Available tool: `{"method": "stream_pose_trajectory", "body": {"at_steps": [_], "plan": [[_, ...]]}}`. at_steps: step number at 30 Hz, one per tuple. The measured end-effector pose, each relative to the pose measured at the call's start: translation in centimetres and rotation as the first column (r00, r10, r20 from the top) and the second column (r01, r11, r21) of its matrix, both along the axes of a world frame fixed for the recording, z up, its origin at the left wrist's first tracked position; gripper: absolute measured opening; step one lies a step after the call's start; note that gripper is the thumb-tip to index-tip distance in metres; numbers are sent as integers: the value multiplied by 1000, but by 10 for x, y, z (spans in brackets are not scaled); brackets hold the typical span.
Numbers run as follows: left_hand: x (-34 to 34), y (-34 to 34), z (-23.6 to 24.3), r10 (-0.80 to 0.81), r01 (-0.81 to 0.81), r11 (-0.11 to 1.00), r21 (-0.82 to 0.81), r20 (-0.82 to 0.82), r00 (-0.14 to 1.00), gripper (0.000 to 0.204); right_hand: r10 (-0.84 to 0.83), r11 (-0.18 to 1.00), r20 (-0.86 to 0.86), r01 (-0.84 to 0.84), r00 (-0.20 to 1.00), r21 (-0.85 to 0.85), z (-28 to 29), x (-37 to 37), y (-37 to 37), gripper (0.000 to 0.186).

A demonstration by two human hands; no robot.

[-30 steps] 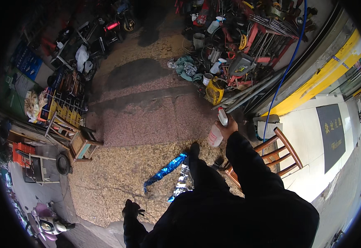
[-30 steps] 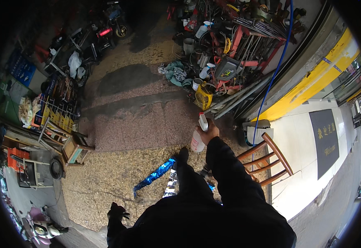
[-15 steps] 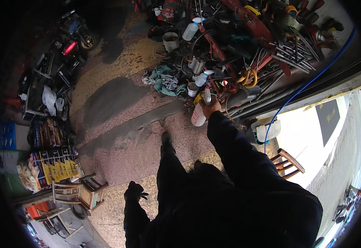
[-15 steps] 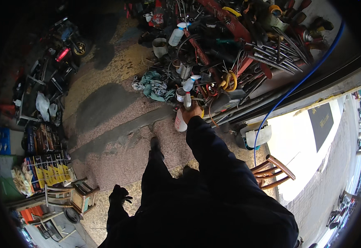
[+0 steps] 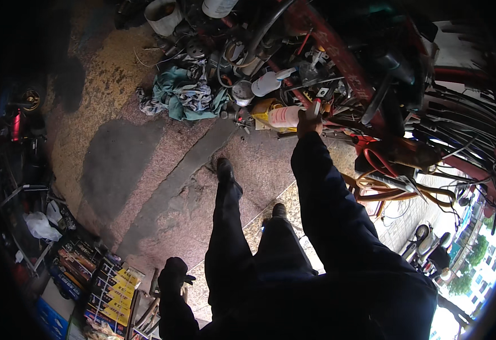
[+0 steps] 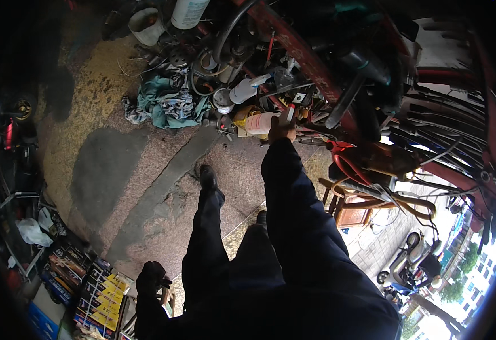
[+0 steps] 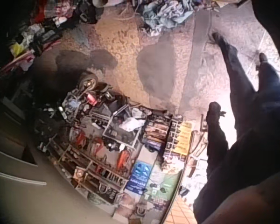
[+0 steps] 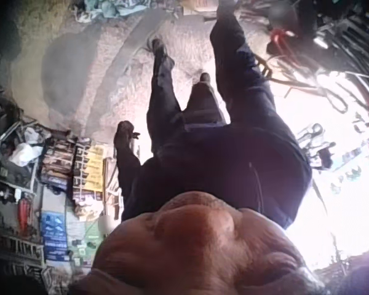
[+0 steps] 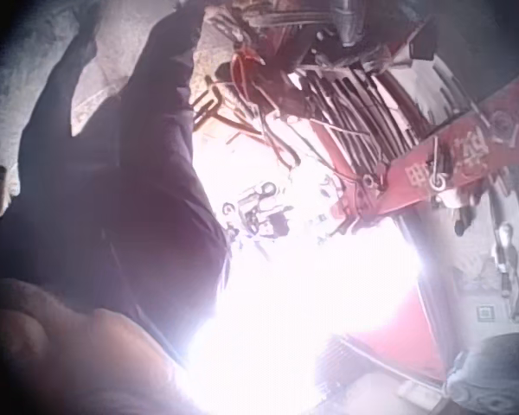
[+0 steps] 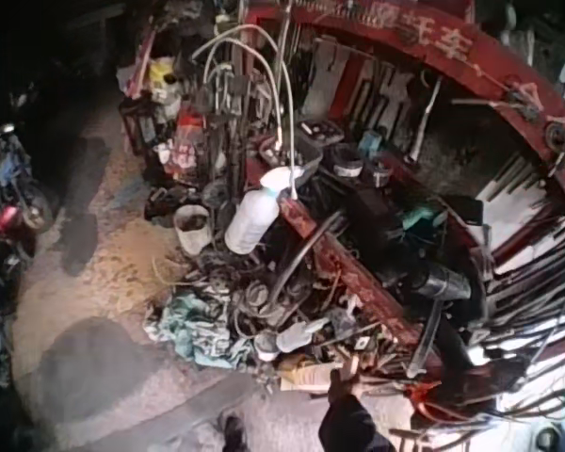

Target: The person sprays a scooter's rear wheel area with a spray bottle, then walks to a car with a removed wheel and manipulates the brake assembly by hand. The person also removes a glove and walks between vehicles.

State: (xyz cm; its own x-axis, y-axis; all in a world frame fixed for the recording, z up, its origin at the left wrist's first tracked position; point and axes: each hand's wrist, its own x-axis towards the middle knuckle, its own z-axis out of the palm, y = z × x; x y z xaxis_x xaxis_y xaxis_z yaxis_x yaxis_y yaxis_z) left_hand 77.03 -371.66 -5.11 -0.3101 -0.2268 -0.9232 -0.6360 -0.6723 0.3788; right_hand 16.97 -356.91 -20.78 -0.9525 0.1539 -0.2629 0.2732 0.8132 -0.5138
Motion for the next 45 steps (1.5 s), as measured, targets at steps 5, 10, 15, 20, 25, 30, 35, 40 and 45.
{"method": "stream_pose_trajectory", "body": {"at_steps": [5, 10, 15, 20, 25, 30, 35, 40, 45], "plan": [[-4, -34, -6, -22, 21, 998, 53, 14, 1000, 37, -131, 991, -112, 132, 985, -1, -42, -40, -7, 65], [-14, -53, -3, -48, 47, 995, 88, 11, 999, 40, -127, 984, -106, 139, 986, 110, -51, -51, -7, 66], [-35, -68, -1, -101, 102, 991, 86, -12, 995, 42, -165, 986, -97, 165, 981, -6, -24, -18, -16, 62], [-65, -80, -2, -166, 171, 982, 78, -76, 983, 45, 3, 997, -60, -8, 998, -74, 60, 17, -40, 59], [-90, -80, 7, -180, 189, 981, 34, -186, 966, 48, 188, 919, -335, -286, 923, -270, 180, 39, -59, 47], [-105, -65, 26, -273, 262, 962, -75, -213, 938, 44, 206, 944, -486, -303, 849, -131, 254, 0, -77, 45], [-88, -34, 42, -126, 60, 984, -165, -426, 896, 45, 234, 964, -328, -262, 915, -46, 281, -44, -106, 55], [-70, -36, 47, -105, 87, 994, -67, -348, 931, 41, 291, 956, -171, -291, 941, 25, 282, -68, -118, 72], [-145, -78, 57, -140, 70, 988, -141, -583, 800, 34, 306, 936, -378, -349, 874, -48, 255, -2, -94, 67]]}}
